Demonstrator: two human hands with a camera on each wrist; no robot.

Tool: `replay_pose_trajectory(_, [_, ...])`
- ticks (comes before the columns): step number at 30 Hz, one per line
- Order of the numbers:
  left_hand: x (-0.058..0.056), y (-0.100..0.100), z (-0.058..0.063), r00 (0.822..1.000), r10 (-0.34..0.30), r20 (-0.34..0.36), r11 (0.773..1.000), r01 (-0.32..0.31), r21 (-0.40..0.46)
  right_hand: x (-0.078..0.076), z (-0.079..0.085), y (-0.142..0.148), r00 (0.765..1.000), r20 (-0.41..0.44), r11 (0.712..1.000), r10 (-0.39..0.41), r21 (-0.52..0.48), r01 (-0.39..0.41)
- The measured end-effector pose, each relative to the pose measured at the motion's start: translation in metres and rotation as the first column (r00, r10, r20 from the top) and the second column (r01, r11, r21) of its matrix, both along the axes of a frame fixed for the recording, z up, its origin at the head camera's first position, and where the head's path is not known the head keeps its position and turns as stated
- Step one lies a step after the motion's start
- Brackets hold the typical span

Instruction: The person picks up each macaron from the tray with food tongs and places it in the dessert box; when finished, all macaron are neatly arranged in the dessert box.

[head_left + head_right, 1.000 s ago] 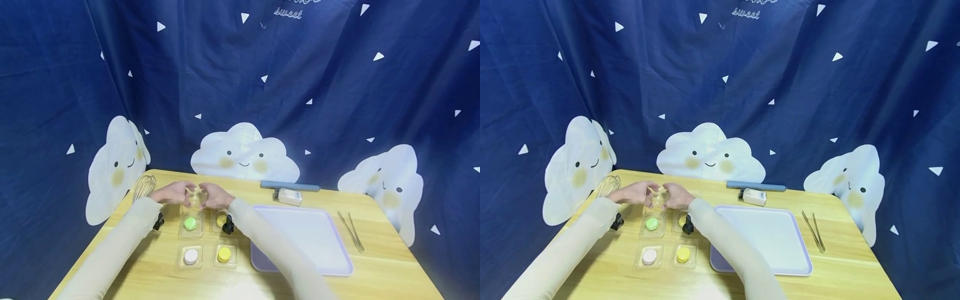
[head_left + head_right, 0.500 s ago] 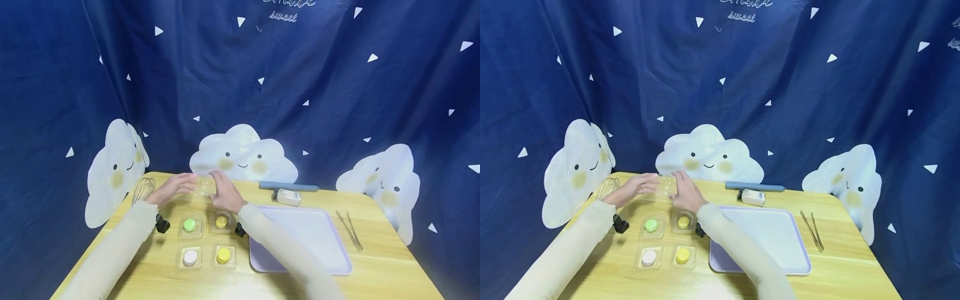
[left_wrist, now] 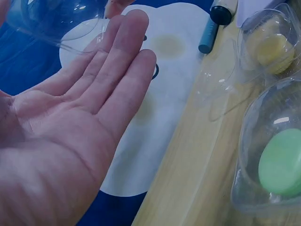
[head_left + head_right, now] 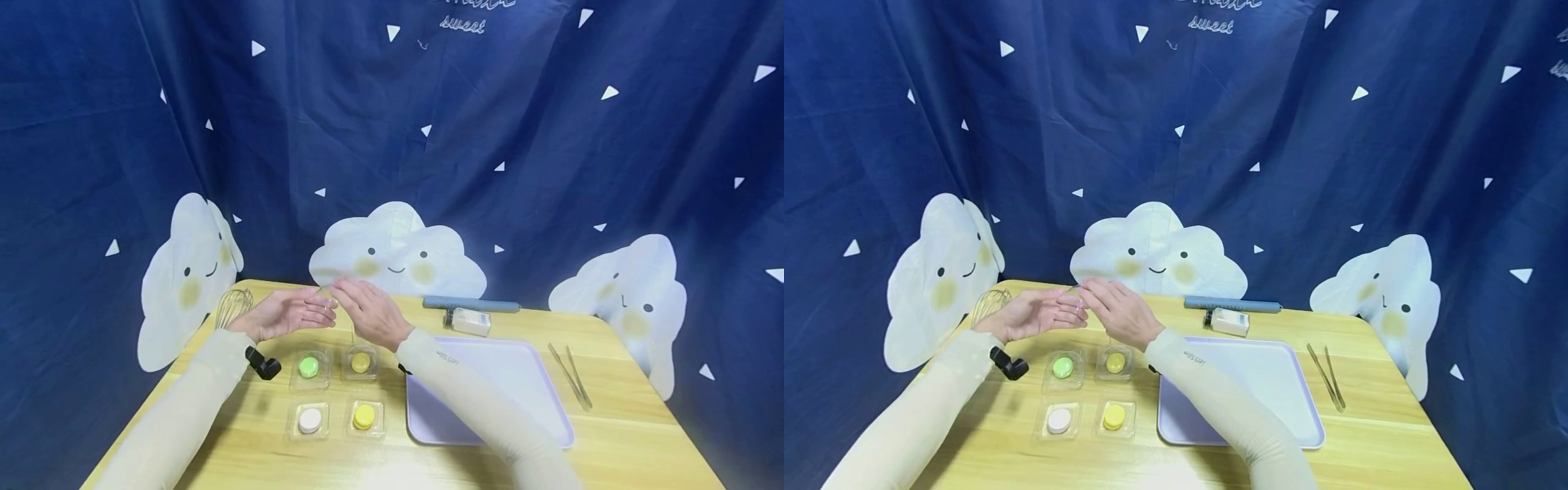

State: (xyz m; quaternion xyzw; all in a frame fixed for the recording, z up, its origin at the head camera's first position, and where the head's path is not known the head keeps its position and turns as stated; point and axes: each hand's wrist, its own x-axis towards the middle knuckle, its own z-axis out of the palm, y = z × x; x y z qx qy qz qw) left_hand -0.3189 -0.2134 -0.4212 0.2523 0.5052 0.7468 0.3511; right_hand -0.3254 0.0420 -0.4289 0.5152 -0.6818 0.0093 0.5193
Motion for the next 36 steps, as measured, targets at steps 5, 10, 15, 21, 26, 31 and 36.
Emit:
replay_pose_trajectory(5, [0.006,-0.005,0.001,0.998,-0.023,-0.05,1.0,0.023,-0.012,0.001,-0.003,-0.001,0.998,-0.045,0.999,0.045,0.02,-0.044])
replay_pose_trajectory(10, [0.009,-0.008,0.0,0.998,-0.036,-0.056,0.999,0.035,-0.008,0.002,-0.005,-0.001,0.995,-0.075,0.997,0.064,0.038,-0.061])
replay_pose_trajectory(15, [0.014,-0.012,0.001,0.999,-0.011,-0.051,1.0,0.011,-0.015,0.003,-0.009,-0.003,0.995,-0.087,0.997,0.057,0.053,-0.052])
replay_pose_trajectory(21, [0.027,-0.014,0.006,0.941,0.199,-0.274,0.946,-0.257,-0.196,0.012,-0.011,-0.009,0.995,0.053,0.996,0.085,0.01,-0.086])
replay_pose_trajectory(26, [0.05,-0.007,0.02,0.663,0.214,-0.718,0.694,-0.62,-0.366,0.036,-0.001,-0.01,0.904,0.388,0.982,0.178,-0.125,-0.14])
replay_pose_trajectory(31, [0.078,0.004,0.027,0.441,0.112,-0.89,0.596,-0.747,-0.295,0.056,0.002,-0.006,0.645,0.72,0.963,0.256,-0.248,-0.106])
replay_pose_trajectory(36, [0.105,0.012,0.024,0.343,0.08,-0.936,0.573,-0.784,-0.239,0.071,-0.005,-0.002,0.471,0.833,0.955,0.289,-0.288,-0.078])
